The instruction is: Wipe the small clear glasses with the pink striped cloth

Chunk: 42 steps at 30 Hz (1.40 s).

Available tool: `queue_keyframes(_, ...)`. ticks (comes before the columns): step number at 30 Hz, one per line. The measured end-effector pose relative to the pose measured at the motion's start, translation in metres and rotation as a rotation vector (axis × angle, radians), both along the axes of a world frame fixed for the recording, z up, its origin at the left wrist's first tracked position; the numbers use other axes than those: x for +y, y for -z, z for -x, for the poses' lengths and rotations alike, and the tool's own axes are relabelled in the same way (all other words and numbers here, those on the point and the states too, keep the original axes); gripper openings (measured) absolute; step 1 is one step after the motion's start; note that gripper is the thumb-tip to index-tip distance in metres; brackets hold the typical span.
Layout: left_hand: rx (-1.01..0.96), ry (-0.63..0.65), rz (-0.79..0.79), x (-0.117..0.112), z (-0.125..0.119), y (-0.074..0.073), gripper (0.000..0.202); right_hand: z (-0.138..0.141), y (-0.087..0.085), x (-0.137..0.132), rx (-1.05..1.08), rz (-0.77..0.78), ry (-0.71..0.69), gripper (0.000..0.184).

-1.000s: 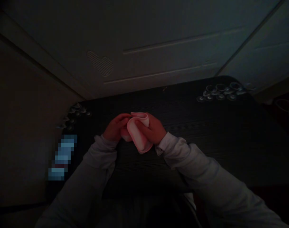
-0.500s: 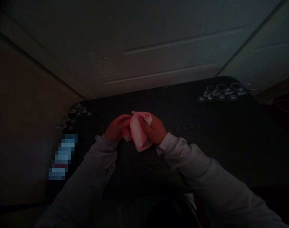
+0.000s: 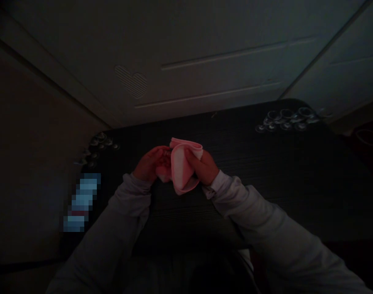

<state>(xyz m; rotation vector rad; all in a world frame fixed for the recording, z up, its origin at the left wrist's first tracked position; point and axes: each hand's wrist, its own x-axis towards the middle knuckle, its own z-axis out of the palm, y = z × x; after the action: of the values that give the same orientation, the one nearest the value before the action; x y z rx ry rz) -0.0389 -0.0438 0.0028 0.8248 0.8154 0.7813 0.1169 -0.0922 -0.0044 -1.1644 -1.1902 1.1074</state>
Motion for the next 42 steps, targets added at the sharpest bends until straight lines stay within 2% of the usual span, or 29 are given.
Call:
queue_keyframes(6,-0.010,0.025,0.014,0.002,0.002,0.002,0.030,-0.003,-0.006,-0.002,-0.043,0.000,-0.104,0.039)
queue_keyframes(10,-0.011,0.052,0.021,0.002,0.003,0.003,0.029,-0.005,-0.005,-0.001,-0.178,-0.104,-0.127,0.038)
queue_keyframes(17,0.077,0.086,0.007,0.000,0.004,-0.002,0.025,-0.007,-0.003,-0.005,-0.502,-0.287,-0.262,0.033)
queue_keyframes(20,0.063,0.107,0.005,0.000,0.003,-0.001,0.027,-0.007,-0.006,-0.006,-0.566,-0.316,-0.242,0.031)
queue_keyframes(25,0.034,0.117,-0.018,0.002,0.003,0.002,0.025,-0.007,-0.009,-0.008,-0.603,-0.278,-0.109,0.022)
queue_keyframes(28,0.017,0.106,-0.018,0.003,0.003,0.001,0.022,-0.006,-0.009,-0.008,-0.574,-0.216,-0.092,0.021)
queue_keyframes(32,-0.015,0.074,0.009,0.002,0.003,-0.001,0.021,-0.005,-0.004,-0.005,-0.371,-0.167,-0.101,0.027)
queue_keyframes(36,-0.030,0.008,0.033,0.002,0.003,-0.003,0.023,-0.005,0.000,0.002,-0.081,-0.009,0.021,0.032)
queue_keyframes(38,-0.028,-0.021,0.031,0.002,0.003,-0.003,0.023,-0.005,0.000,0.004,-0.025,0.022,0.070,0.035)
queue_keyframes(40,-0.014,-0.020,0.026,0.001,0.003,-0.003,0.025,-0.005,-0.002,0.003,-0.023,-0.014,0.031,0.039)
queue_keyframes(42,0.000,0.010,0.026,0.001,0.003,-0.003,0.027,-0.004,-0.004,0.000,-0.111,-0.065,-0.068,0.040)
